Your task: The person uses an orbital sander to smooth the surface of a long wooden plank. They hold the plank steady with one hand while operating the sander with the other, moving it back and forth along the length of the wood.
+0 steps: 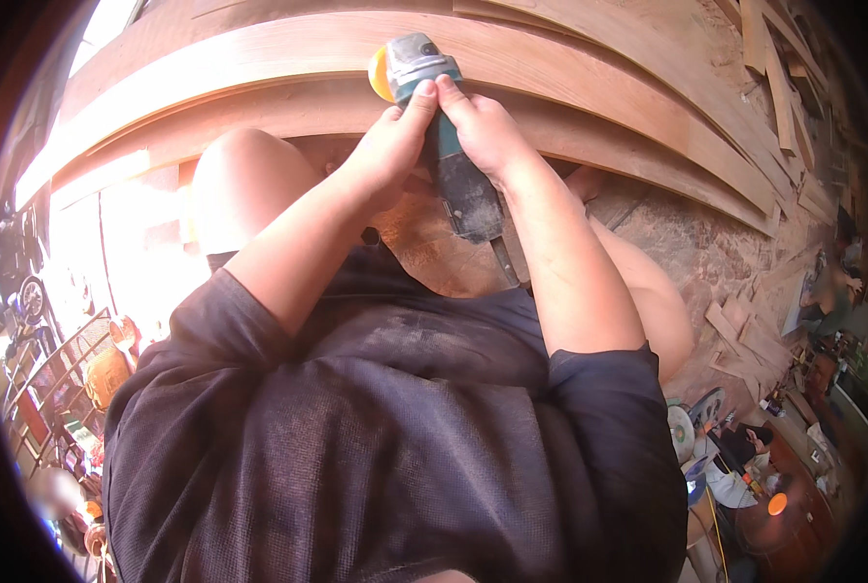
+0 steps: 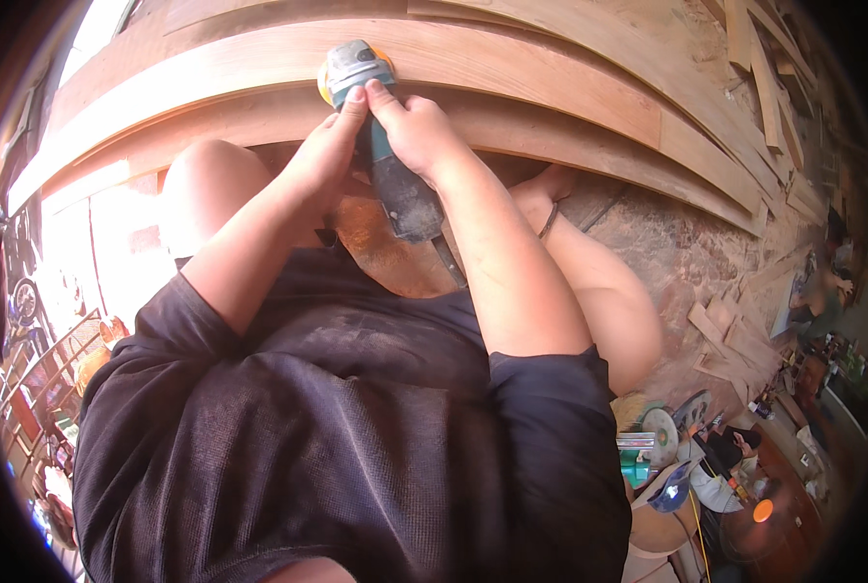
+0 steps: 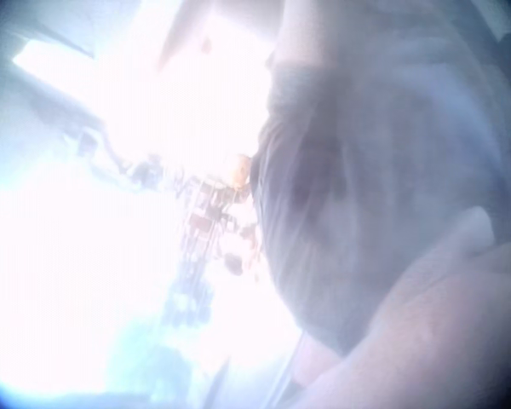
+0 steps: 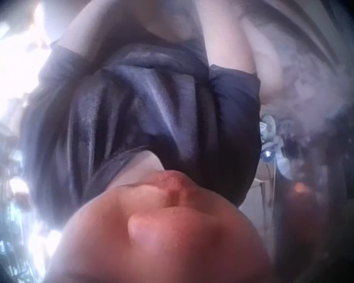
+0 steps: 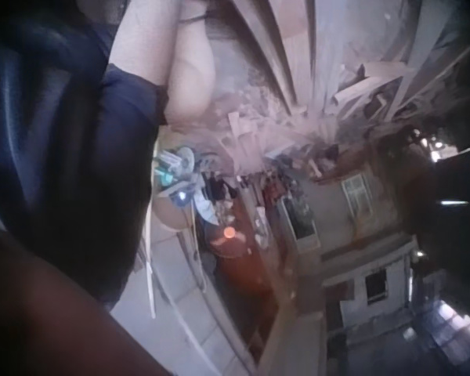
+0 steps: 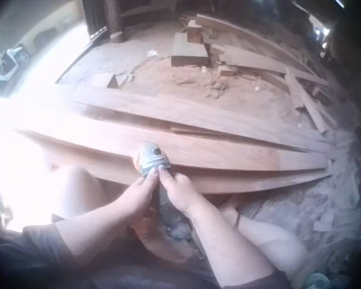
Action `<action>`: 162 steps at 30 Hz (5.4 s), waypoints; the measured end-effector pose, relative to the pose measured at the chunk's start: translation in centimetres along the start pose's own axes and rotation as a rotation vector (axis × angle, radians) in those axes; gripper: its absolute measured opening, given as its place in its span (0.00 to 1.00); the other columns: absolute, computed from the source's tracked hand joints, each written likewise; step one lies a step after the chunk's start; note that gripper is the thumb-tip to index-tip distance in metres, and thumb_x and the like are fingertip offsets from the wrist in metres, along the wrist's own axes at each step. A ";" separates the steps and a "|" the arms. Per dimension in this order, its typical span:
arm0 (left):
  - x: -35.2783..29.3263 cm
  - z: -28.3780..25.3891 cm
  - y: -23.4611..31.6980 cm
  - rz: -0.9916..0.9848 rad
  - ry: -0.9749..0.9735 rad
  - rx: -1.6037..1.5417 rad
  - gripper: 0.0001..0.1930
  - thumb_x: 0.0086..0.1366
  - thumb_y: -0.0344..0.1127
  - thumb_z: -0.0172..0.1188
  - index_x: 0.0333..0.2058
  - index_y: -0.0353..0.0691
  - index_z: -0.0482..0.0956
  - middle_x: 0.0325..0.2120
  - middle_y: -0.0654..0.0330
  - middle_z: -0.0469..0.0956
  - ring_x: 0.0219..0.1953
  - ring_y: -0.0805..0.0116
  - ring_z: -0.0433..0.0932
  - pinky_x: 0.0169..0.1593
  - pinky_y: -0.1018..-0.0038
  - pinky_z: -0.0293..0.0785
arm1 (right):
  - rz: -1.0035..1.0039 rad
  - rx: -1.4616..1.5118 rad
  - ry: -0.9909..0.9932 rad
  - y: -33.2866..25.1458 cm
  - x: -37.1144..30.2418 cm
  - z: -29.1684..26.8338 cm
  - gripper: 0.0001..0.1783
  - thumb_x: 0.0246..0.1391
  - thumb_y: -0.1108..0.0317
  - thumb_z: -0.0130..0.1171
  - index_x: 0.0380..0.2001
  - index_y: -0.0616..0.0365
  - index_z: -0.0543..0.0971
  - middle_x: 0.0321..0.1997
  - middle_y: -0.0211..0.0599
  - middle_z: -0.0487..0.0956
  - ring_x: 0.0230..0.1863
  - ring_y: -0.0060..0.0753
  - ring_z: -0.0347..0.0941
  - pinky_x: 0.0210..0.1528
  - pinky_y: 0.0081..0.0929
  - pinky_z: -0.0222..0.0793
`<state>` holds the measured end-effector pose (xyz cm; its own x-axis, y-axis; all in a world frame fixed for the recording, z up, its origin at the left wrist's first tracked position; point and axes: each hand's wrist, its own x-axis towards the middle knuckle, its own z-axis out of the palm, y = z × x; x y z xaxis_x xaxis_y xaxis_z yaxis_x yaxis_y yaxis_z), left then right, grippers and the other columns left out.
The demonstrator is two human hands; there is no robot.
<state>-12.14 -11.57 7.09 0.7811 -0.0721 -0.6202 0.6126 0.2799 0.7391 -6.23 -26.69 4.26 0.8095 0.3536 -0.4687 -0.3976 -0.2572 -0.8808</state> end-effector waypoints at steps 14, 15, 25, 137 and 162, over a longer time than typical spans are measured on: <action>7.1 10.6 1.6 -0.054 -0.320 0.424 0.52 0.69 0.76 0.52 0.64 0.22 0.72 0.53 0.34 0.81 0.52 0.38 0.85 0.47 0.44 0.88 | 0.087 0.562 0.286 4.8 -2.7 -11.0 0.44 0.73 0.28 0.38 0.65 0.61 0.71 0.54 0.52 0.82 0.49 0.47 0.85 0.44 0.49 0.87; 7.4 9.1 1.2 -0.014 -0.291 0.457 0.52 0.69 0.76 0.53 0.63 0.22 0.73 0.51 0.36 0.83 0.50 0.41 0.86 0.47 0.48 0.88 | 0.043 0.525 0.281 4.3 -2.4 -9.5 0.43 0.74 0.30 0.41 0.66 0.60 0.70 0.55 0.51 0.82 0.50 0.46 0.85 0.46 0.47 0.87; 3.1 -5.3 2.0 0.110 0.169 0.088 0.49 0.73 0.75 0.51 0.66 0.26 0.70 0.54 0.44 0.80 0.52 0.56 0.80 0.59 0.61 0.76 | 0.025 -0.030 -0.050 -4.4 4.4 4.5 0.44 0.71 0.31 0.53 0.48 0.74 0.83 0.41 0.43 0.85 0.42 0.29 0.80 0.47 0.29 0.77; 12.4 7.7 4.4 0.012 -0.163 0.358 0.50 0.73 0.74 0.47 0.55 0.17 0.76 0.44 0.38 0.85 0.42 0.47 0.89 0.42 0.54 0.91 | 0.009 0.282 0.272 -0.9 4.3 -10.6 0.46 0.68 0.30 0.57 0.49 0.76 0.81 0.42 0.45 0.85 0.41 0.33 0.81 0.47 0.32 0.78; 14.7 18.8 4.2 -0.050 -0.442 0.505 0.51 0.72 0.76 0.47 0.60 0.22 0.76 0.47 0.38 0.84 0.43 0.44 0.89 0.43 0.56 0.90 | 0.106 0.493 0.422 2.7 0.3 -20.7 0.39 0.75 0.32 0.40 0.61 0.59 0.75 0.47 0.45 0.85 0.44 0.38 0.86 0.43 0.38 0.86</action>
<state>4.19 -29.47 5.97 0.6604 -0.4885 -0.5703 0.5463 -0.2085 0.8112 1.86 -45.86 3.11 0.8153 -0.0601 -0.5759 -0.5543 0.2066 -0.8063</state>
